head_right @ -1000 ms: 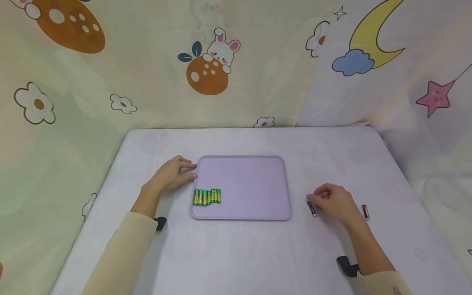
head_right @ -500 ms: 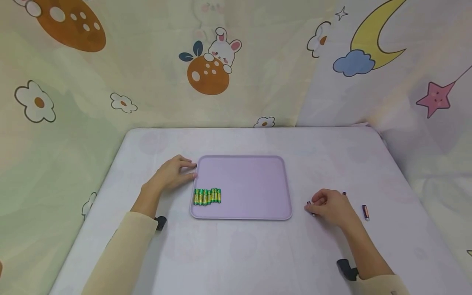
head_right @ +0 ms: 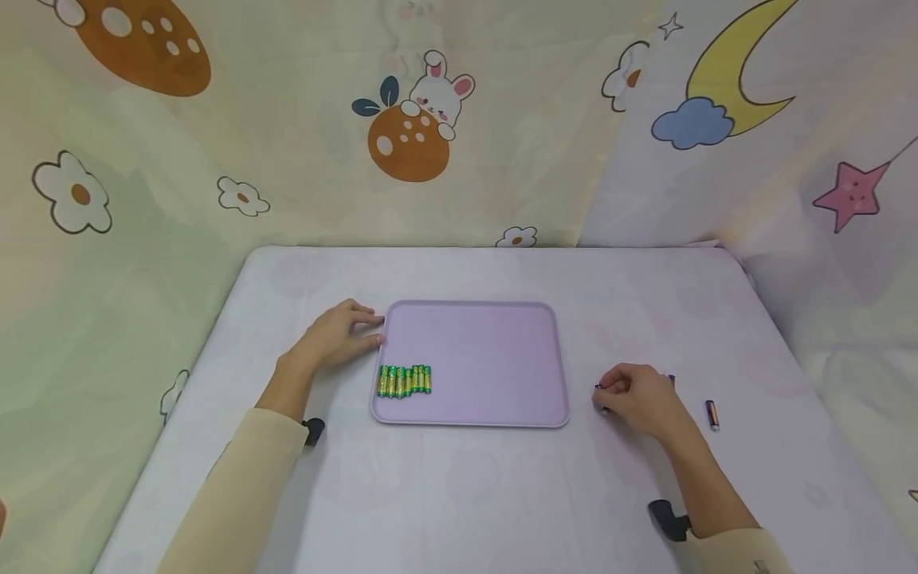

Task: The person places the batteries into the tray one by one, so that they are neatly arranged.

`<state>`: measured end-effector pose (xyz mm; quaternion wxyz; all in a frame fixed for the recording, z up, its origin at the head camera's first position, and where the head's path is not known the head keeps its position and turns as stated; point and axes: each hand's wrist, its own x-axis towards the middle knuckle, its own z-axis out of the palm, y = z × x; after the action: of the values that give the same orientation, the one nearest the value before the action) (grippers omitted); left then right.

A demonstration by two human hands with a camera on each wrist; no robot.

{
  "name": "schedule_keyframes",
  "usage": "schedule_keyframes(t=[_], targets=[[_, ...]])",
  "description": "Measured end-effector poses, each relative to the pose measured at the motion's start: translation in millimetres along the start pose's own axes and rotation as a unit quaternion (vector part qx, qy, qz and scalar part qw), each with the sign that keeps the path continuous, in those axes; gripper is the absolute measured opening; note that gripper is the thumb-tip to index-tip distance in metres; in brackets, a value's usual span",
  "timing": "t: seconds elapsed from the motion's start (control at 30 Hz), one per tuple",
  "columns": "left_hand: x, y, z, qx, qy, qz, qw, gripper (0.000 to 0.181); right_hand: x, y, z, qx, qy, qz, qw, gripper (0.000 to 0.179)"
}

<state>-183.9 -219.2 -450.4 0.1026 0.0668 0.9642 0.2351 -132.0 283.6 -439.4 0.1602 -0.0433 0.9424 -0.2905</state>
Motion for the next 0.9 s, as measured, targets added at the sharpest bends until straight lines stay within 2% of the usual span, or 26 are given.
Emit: schedule_keyframes(t=[0.27, 0.5, 0.9], targets=[[1.0, -1.1, 1.0, 0.003, 0.0, -0.007, 1.0, 0.051, 8.6, -24.3, 1.1, 0.062, 0.001, -0.023, 0.9978, 0.03], [2.6, -1.9, 3.8, -0.002, -0.001, -0.015, 0.9999, 0.051, 21.9, -50.0, 10.0, 0.126, -0.012, -0.046, 0.9909, 0.026], [3.0, -3.0, 1.1, 0.003, -0.002, -0.012, 0.9999, 0.051, 47.7, -93.0, 39.4, 0.135, -0.022, -0.068, 0.9882, 0.023]])
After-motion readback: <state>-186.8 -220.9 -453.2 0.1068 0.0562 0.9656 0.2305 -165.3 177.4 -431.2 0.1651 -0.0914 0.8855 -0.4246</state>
